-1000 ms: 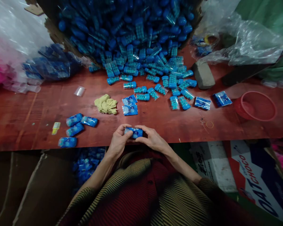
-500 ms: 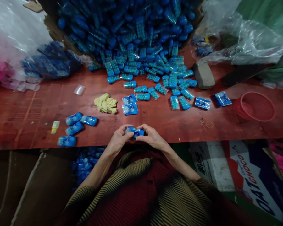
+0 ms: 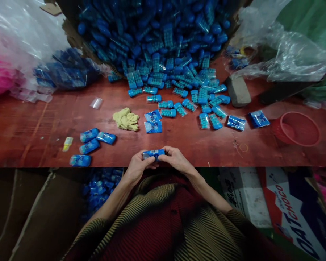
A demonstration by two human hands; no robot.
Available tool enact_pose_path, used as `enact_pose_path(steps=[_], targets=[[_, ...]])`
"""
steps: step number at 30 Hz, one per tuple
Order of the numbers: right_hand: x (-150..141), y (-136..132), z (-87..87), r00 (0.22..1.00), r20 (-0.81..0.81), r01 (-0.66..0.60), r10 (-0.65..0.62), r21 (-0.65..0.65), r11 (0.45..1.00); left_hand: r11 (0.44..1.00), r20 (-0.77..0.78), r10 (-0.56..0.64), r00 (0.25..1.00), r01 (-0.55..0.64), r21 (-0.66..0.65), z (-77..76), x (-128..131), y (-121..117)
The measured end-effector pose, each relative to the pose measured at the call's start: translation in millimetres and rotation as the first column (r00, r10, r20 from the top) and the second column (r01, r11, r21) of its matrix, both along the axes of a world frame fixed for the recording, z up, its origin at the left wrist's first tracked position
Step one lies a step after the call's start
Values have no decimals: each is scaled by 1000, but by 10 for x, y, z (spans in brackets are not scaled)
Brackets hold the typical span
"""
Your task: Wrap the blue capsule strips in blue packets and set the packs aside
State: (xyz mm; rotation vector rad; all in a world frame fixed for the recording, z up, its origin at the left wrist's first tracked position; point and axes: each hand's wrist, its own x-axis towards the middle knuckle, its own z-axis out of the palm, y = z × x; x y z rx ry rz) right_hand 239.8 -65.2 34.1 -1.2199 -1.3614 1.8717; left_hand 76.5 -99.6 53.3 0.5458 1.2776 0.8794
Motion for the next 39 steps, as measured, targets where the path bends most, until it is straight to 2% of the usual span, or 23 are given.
enact_pose_path(steps=[3, 7, 9, 11, 13, 16, 18, 19, 20, 21, 22, 23, 24, 25, 26, 28, 29, 31, 32, 34, 36, 38, 39], targets=[[-60, -9, -42, 997, 81, 0, -2, 33, 999, 998, 6, 67, 998, -67, 0, -71, 20, -69], [-161, -38, -109, 993, 33, -109, 115, -144, 984, 998, -28, 54, 998, -54, -34, -124, -37, -196], [-218, -59, -130, 974, 49, -209, 220, -164, 964, 998, -59, 6, 998, -9, -59, -115, -133, -259], [-282, -84, -147, 943, 62, -316, 327, -140, 938, 996, -99, -44, 994, 36, -82, -88, -284, -311], [-343, -105, -159, 919, 52, -383, 391, -122, 916, 996, -161, -41, 986, 26, -91, -51, -488, -344], [-402, -119, -157, 912, 51, -400, 408, -123, 908, 996, -326, 34, 945, -57, -62, 21, -862, -353], [-405, -107, -135, 909, 68, -403, 411, -107, 909, 992, -467, 109, 877, -128, -9, 80, -1110, -331], [-398, -91, -118, 909, 82, -401, 408, -86, 912, 988, -569, 133, 812, -156, 9, 111, -1215, -315], [-386, -67, -98, 913, 108, -390, 393, -50, 920, 983, -697, 146, 702, -179, 26, 139, -1299, -298], [-370, -34, -78, 920, 149, -367, 362, 8, 930, 977, -840, 150, 522, -208, 45, 164, -1355, -280], [-354, 10, -58, 928, 211, -332, 308, 89, 939, 973, -942, 127, 311, -222, 58, 181, -1380, -264], [-337, 63, -40, 929, 288, -292, 231, 191, 937, 972, -989, 101, 111, -221, 74, 187, -1371, -249], [-321, 126, -25, 919, 370, -260, 136, 307, 916, 976, -996, 80, -42, -201, 87, 182, -1332, -234], [-310, 196, -12, 893, 448, -246, 36, 420, 874, 982, -989, 77, -123, -160, 96, 165, -1265, -216], [-305, 273, -1, 856, 514, -256, -54, 512, 820, 988, -985, 101, -142, -99, 116, 139, -1180, -193], [-329, 435, 19, 774, 608, -319, -176, 615, 721, 979, -979, 195, -67, 71, 190, 69, -995, -110], [-365, 516, 28, 739, 643, -362, -201, 631, 687, 953, -965, 261, -22, 169, 253, 32, -916, -41], [-500, 677, 46, 693, 691, -443, -204, 632, 635, 861, -925, 373, 72, 343, 374, -36, -826, 163], [-600, 755, 52, 683, 704, -482, -195, 635, 604, 814, -899, 419, 124, 387, 433, -70, -821, 299], [-851, 908, 47, 686, 706, -546, -175, 659, 517, 762, -850, 470, 237, 377, 526, -153, -869, 625], [-1123, 1044, 9, 681, 713, -586, -169, 668, 458, 772, -810, 475, 345, 279, 571, -268, -937, 972], [-1349, 1136, -62, 644, 751, -628, -146, 628, 459, 807, -794, 442, 417, 200, 555, -408, -966, 1260], [-1425, 1154, -104, 627, 767, -641, -136, 608, 469, 822, -803, 413, 429, 204, 532, -479, -962, 1358]])
